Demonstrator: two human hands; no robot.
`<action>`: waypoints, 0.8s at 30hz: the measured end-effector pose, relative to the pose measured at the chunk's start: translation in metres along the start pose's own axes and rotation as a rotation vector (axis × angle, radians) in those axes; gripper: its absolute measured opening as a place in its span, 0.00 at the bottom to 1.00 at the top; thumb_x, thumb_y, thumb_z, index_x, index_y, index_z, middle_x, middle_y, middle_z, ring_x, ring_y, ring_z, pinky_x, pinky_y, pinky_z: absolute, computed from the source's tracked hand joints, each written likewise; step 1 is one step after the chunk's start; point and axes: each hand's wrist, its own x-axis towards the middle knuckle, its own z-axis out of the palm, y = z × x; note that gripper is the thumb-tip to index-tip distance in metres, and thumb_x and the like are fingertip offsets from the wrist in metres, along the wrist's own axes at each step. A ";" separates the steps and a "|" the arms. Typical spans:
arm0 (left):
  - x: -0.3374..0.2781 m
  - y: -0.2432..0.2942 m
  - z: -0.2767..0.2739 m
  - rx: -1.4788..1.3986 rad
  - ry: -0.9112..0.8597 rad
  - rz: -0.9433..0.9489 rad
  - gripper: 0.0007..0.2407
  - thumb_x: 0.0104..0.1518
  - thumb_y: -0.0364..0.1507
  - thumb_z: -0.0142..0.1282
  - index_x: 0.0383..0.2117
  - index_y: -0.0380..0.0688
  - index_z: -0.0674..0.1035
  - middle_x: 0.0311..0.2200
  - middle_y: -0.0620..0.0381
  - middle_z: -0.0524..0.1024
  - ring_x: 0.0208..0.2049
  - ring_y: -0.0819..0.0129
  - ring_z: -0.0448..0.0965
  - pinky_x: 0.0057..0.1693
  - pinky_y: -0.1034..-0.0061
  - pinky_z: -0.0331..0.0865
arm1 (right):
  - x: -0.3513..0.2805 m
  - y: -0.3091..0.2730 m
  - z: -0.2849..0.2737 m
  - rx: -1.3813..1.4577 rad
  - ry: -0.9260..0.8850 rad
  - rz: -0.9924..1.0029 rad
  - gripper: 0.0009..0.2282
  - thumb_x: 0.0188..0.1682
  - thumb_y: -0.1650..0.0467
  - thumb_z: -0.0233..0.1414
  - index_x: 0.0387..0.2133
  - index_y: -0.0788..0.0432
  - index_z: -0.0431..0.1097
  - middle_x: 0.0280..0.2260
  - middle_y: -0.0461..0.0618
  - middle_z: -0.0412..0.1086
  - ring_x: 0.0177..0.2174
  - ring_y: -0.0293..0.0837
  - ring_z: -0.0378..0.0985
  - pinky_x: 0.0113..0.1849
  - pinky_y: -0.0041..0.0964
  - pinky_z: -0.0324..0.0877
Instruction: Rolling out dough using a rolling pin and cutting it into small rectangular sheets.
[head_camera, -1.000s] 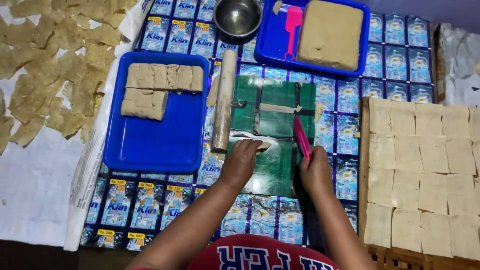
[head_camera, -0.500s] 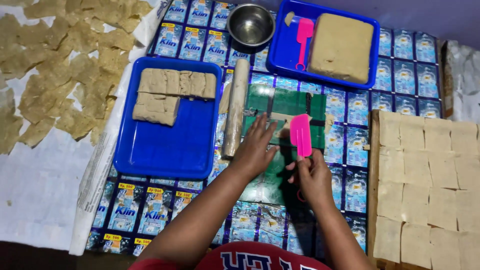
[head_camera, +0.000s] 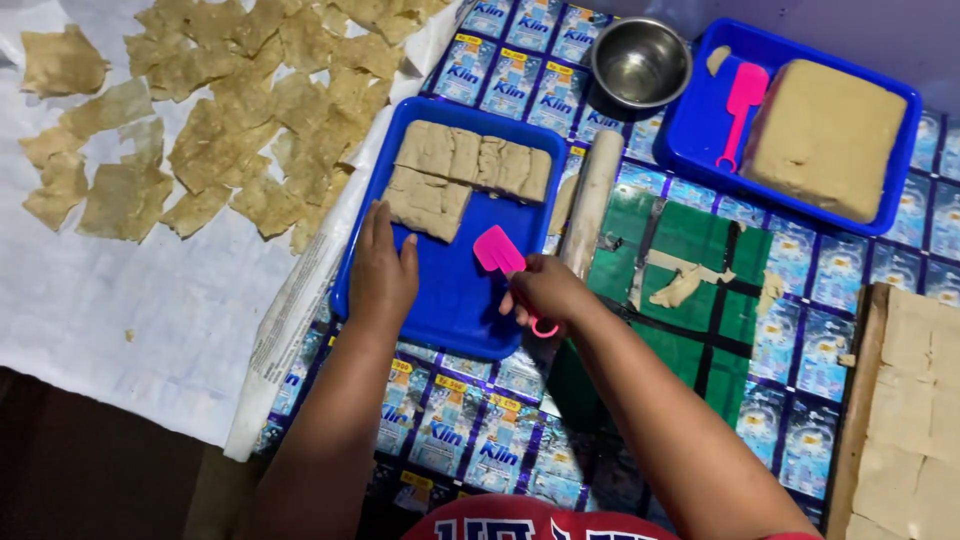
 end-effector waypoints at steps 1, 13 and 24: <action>0.007 -0.003 0.000 0.003 0.003 -0.006 0.23 0.61 0.28 0.57 0.63 0.34 0.67 0.62 0.37 0.64 0.65 0.42 0.65 0.67 0.52 0.62 | 0.011 -0.007 0.003 -0.004 -0.006 0.001 0.13 0.55 0.73 0.45 0.48 0.73 0.61 0.22 0.68 0.75 0.11 0.46 0.75 0.12 0.35 0.70; 0.043 -0.018 0.019 0.103 0.088 0.057 0.19 0.63 0.31 0.53 0.58 0.34 0.74 0.52 0.41 0.77 0.50 0.47 0.75 0.57 0.59 0.68 | 0.012 -0.063 0.035 -0.727 0.093 -0.415 0.13 0.52 0.68 0.51 0.49 0.57 0.68 0.37 0.70 0.75 0.43 0.72 0.77 0.47 0.62 0.73; 0.038 0.001 0.019 0.115 0.059 -0.046 0.19 0.62 0.36 0.58 0.55 0.37 0.77 0.60 0.39 0.66 0.58 0.41 0.68 0.61 0.52 0.67 | 0.047 -0.073 0.037 -0.119 -0.122 -0.100 0.08 0.55 0.72 0.46 0.45 0.63 0.66 0.19 0.61 0.72 0.11 0.46 0.71 0.14 0.35 0.70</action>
